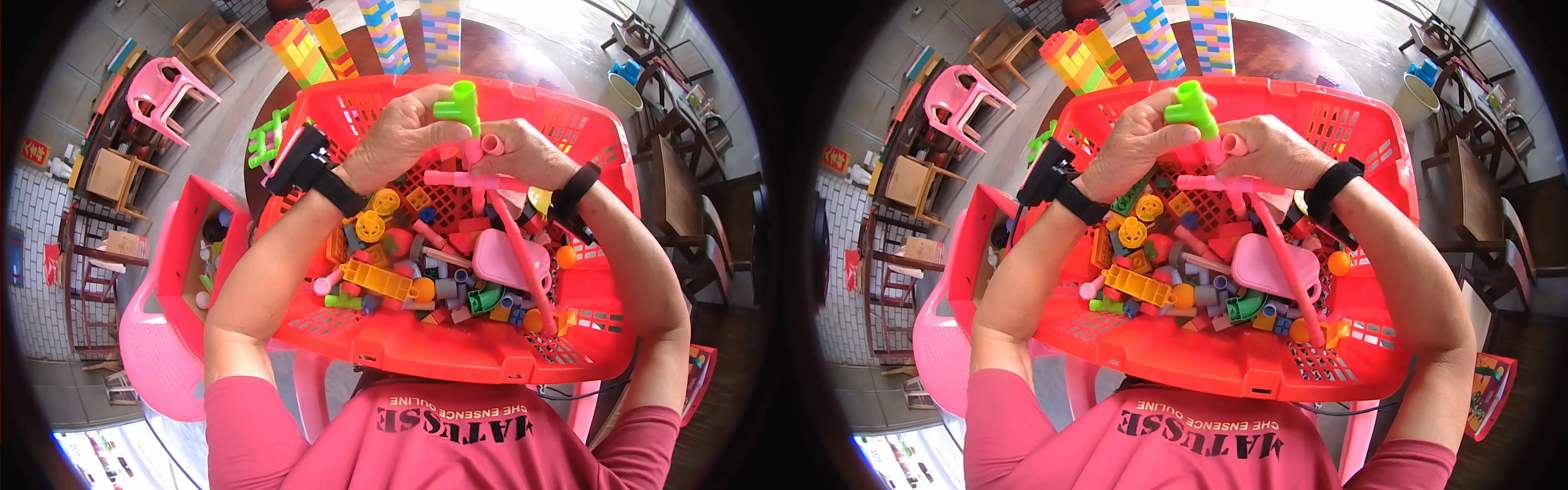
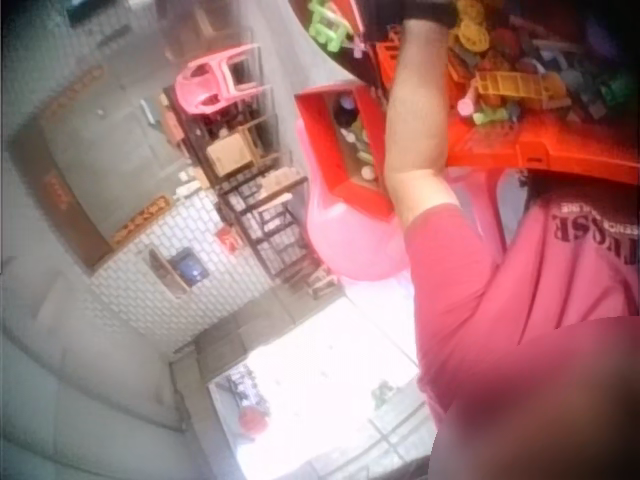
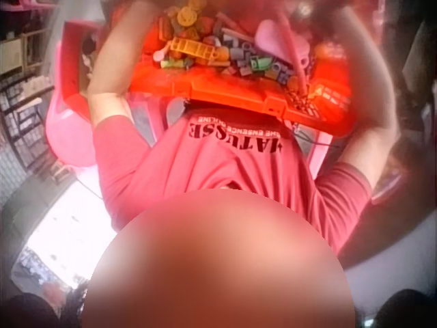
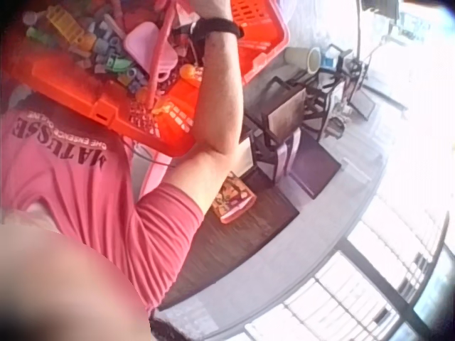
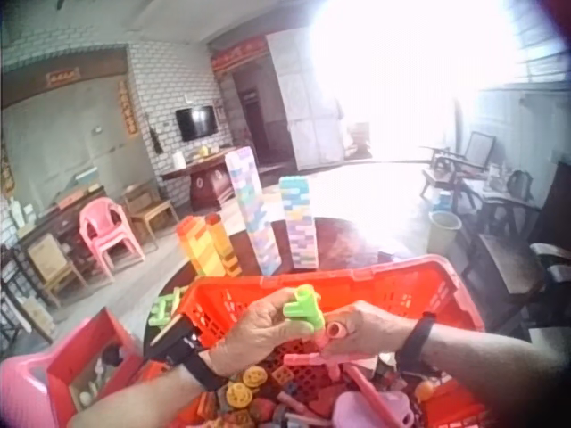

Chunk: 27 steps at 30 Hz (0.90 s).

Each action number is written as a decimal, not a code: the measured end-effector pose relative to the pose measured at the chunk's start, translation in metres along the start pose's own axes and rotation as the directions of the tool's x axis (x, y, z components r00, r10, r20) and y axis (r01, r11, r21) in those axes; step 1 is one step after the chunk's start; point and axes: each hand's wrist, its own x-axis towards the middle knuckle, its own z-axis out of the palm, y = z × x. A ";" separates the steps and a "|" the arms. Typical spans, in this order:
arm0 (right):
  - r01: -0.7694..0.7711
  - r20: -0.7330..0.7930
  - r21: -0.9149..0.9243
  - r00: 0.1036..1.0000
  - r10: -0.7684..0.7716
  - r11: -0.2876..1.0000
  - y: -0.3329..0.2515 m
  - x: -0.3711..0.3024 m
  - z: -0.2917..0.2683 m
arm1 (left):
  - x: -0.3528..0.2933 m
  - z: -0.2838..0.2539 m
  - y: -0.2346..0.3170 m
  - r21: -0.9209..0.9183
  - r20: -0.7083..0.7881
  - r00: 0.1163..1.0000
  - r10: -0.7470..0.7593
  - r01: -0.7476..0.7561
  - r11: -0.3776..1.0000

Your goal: The person assembles colorful plastic toy blocks and pipes by hand, connecting them to form a structure inside a red basket on a table.

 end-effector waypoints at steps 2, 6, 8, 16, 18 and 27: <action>0.027 -0.042 0.050 0.999 -0.025 0.998 0.004 -0.001 -0.001 | -0.003 -0.005 -0.006 0.049 -0.039 0.996 -0.085 0.087 0.995; 0.022 -0.104 0.185 0.995 -0.002 0.982 0.009 -0.002 -0.013 | -0.010 -0.027 -0.022 0.114 -0.124 0.937 -0.328 0.341 0.933; 0.028 -0.208 0.230 0.978 0.021 0.973 0.008 -0.002 -0.020 | -0.012 -0.033 -0.035 0.170 -0.170 0.882 -0.439 0.465 0.869; -0.016 -0.336 0.221 0.937 0.091 0.975 -0.004 -0.002 -0.027 | -0.031 -0.029 -0.064 0.912 0.187 0.825 -0.534 0.056 0.406; -0.003 -0.338 0.255 0.936 0.092 0.967 -0.005 -0.002 -0.023 | -0.030 -0.023 -0.063 0.937 0.174 0.800 -0.574 0.045 0.346; 0.075 -0.205 0.484 0.978 0.029 0.872 -0.001 0.001 -0.023 | -0.014 -0.040 -0.027 0.529 0.042 0.880 -0.473 0.383 0.758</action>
